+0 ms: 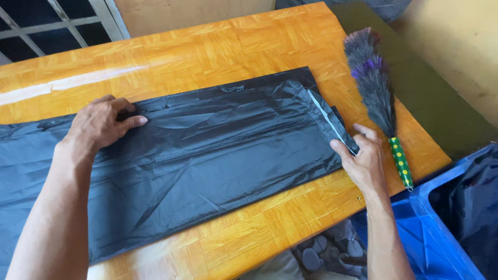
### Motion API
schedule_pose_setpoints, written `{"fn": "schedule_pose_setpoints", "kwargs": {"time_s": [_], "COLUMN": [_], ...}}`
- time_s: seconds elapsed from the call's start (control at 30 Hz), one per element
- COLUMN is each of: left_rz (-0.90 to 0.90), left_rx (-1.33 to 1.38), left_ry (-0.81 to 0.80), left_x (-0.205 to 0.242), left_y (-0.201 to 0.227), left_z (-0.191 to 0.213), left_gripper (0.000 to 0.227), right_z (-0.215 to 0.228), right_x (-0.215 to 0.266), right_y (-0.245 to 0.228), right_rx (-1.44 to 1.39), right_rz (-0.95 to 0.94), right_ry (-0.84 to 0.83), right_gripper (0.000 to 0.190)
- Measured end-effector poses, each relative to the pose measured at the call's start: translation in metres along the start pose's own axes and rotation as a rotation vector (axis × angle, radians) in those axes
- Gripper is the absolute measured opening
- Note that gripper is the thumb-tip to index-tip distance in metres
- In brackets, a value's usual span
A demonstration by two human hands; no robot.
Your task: The person folds a large piece of black fabric on a wooden table. They smooth the material, fold it into a long strip, and then fold it again into a compact rectangular shape.
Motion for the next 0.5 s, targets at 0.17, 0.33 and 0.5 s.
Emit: {"fn": "schedule_pose_setpoints", "kwargs": {"time_s": [0.17, 0.33, 0.5], "left_rz": [0.031, 0.039, 0.035], "left_rx": [-0.088, -0.069, -0.114], "left_ry": [0.141, 0.155, 0.117], "left_x": [-0.007, -0.008, -0.005], "left_y": [-0.015, -0.020, -0.014], "left_z": [-0.014, -0.019, -0.017], "left_gripper": [0.052, 0.055, 0.053], "right_z": [0.007, 0.008, 0.007], "right_x": [0.000, 0.001, 0.001], "right_y": [-0.003, -0.009, 0.002], "right_rx": [-0.004, -0.009, 0.003], "right_rz": [-0.004, -0.028, -0.037], "right_ry": [0.030, 0.025, 0.057], "right_gripper": [0.045, 0.044, 0.039]}}
Point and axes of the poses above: each hand's wrist, its own x-axis away from the middle knuckle, its own z-axis out of the back of the hand, y = z × x, the point moved 9 cm from there along -x, towards the middle knuckle, and after that the axes turned 5 degrees about z, right-handed, at the moved point
